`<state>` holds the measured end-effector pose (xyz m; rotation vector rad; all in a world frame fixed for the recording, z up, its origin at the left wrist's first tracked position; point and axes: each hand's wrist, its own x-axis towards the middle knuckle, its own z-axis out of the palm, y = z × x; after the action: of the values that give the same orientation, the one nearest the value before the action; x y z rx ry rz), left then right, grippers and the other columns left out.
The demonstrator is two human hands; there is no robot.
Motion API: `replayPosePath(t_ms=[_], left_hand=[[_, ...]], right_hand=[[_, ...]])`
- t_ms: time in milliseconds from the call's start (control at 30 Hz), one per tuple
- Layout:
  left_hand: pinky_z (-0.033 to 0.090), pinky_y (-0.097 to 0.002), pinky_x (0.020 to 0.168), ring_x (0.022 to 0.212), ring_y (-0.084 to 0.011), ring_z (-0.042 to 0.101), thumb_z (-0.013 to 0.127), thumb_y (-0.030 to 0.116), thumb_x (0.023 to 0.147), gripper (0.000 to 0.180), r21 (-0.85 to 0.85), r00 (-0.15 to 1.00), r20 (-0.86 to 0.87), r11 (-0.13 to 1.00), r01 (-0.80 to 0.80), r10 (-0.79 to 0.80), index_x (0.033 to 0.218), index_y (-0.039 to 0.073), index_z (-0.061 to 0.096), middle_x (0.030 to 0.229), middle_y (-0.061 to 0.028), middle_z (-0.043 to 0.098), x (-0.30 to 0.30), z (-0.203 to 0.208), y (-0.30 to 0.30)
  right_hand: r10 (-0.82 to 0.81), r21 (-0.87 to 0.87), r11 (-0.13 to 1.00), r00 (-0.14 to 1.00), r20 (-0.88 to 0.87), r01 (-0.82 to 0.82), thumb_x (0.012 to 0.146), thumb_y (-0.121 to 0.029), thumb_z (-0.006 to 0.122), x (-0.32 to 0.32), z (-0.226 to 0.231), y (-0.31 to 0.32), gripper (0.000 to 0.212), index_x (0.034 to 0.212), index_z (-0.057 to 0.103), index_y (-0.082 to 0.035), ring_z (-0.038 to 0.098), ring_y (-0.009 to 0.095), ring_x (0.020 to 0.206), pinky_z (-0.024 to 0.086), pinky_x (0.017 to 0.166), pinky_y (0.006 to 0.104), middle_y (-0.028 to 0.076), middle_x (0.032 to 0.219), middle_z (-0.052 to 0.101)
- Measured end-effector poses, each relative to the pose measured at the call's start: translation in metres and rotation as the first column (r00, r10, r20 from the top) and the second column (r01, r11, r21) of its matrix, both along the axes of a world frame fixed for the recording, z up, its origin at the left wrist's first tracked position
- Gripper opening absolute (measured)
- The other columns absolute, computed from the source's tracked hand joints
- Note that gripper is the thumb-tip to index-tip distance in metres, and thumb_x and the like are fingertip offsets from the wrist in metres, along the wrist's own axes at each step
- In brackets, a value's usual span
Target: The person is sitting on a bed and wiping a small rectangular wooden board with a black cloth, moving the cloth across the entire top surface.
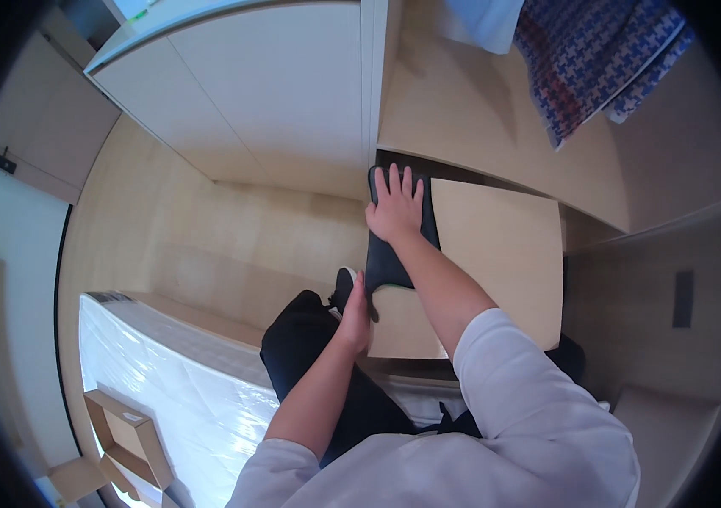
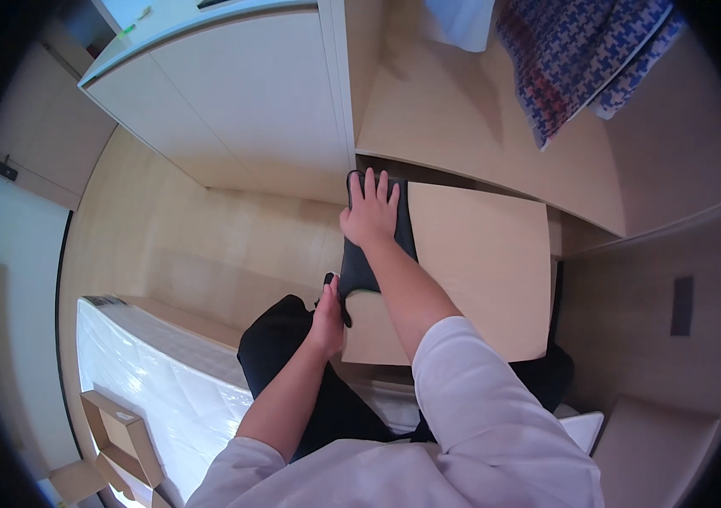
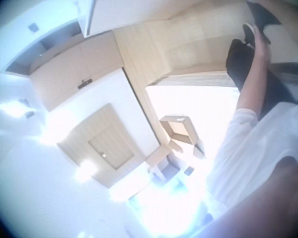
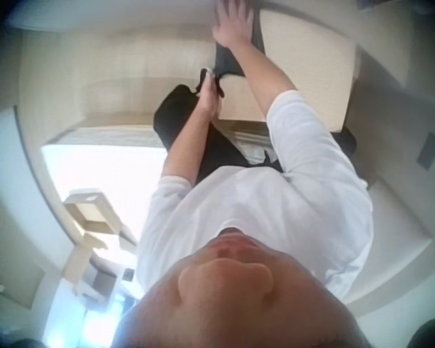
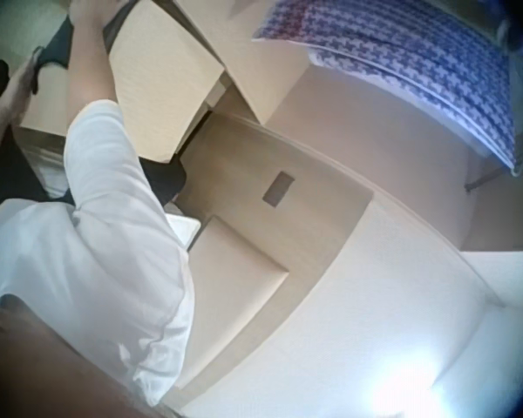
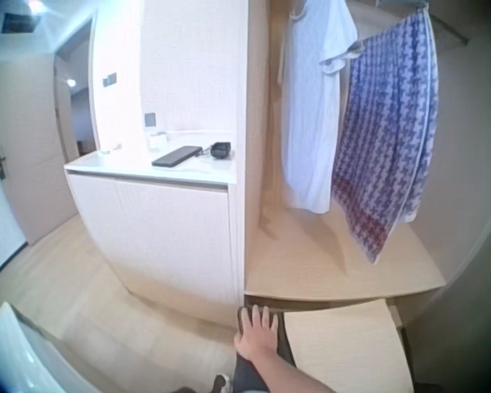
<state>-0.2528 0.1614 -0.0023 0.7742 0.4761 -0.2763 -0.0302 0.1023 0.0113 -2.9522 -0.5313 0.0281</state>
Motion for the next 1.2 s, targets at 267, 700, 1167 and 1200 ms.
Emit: replayPosePath(t_ms=[267,700,1167,1200], left_hand=[[0.022,-0.0512,0.132,0.167,-0.0323,0.023,0.038,0.070,0.111,0.092,0.022,0.994,-0.070,0.996,-0.081,0.082,0.178,0.014,0.010,0.183,-0.0184,0.017,0.018,-0.041,0.002],[0.018,-0.0755,0.126,0.162,-0.0586,0.016,0.068,0.047,0.098,0.087,0.900,0.966,-0.175,-0.429,0.079,-0.190,0.169,0.008,0.038,0.173,-0.0394,0.022,-0.062,0.024,-0.099],[0.011,-0.0681,0.131,0.167,-0.0480,0.015,0.055,0.054,0.104,0.082,0.791,0.951,-0.193,-0.612,0.005,-0.241,0.174,0.020,0.031,0.178,-0.0302,0.022,0.162,0.004,-0.088],[0.011,-0.0668,0.132,0.167,-0.0462,0.014,0.054,0.054,0.105,0.081,0.792,0.948,-0.208,-0.610,0.019,-0.241,0.175,0.021,0.030,0.179,-0.0283,0.021,0.182,0.004,-0.089]], right_hand=[[0.105,0.087,0.990,0.989,0.107,-0.114,0.100,-0.040,0.062,-0.135,-0.009,-0.057,0.070,0.164,0.049,-0.016,0.025,0.045,0.164,0.017,0.131,0.0663,0.019,0.177,0.032],[-0.189,0.181,0.970,0.975,0.120,0.165,0.088,-0.023,0.069,-0.205,0.003,-0.264,0.070,0.156,0.055,-0.009,0.032,0.047,0.159,0.024,0.126,0.0708,0.026,0.167,0.043],[-0.770,0.055,0.633,0.636,-0.055,0.772,0.102,-0.044,0.057,-0.163,-0.012,-0.398,0.081,0.169,0.032,-0.007,0.060,0.048,0.123,0.048,0.101,0.0620,0.027,0.134,0.061],[-0.761,0.056,0.646,0.648,-0.031,0.761,0.101,-0.044,0.057,-0.163,-0.013,-0.400,0.081,0.168,0.032,-0.006,0.060,0.048,0.122,0.048,0.100,0.0614,0.027,0.133,0.061]])
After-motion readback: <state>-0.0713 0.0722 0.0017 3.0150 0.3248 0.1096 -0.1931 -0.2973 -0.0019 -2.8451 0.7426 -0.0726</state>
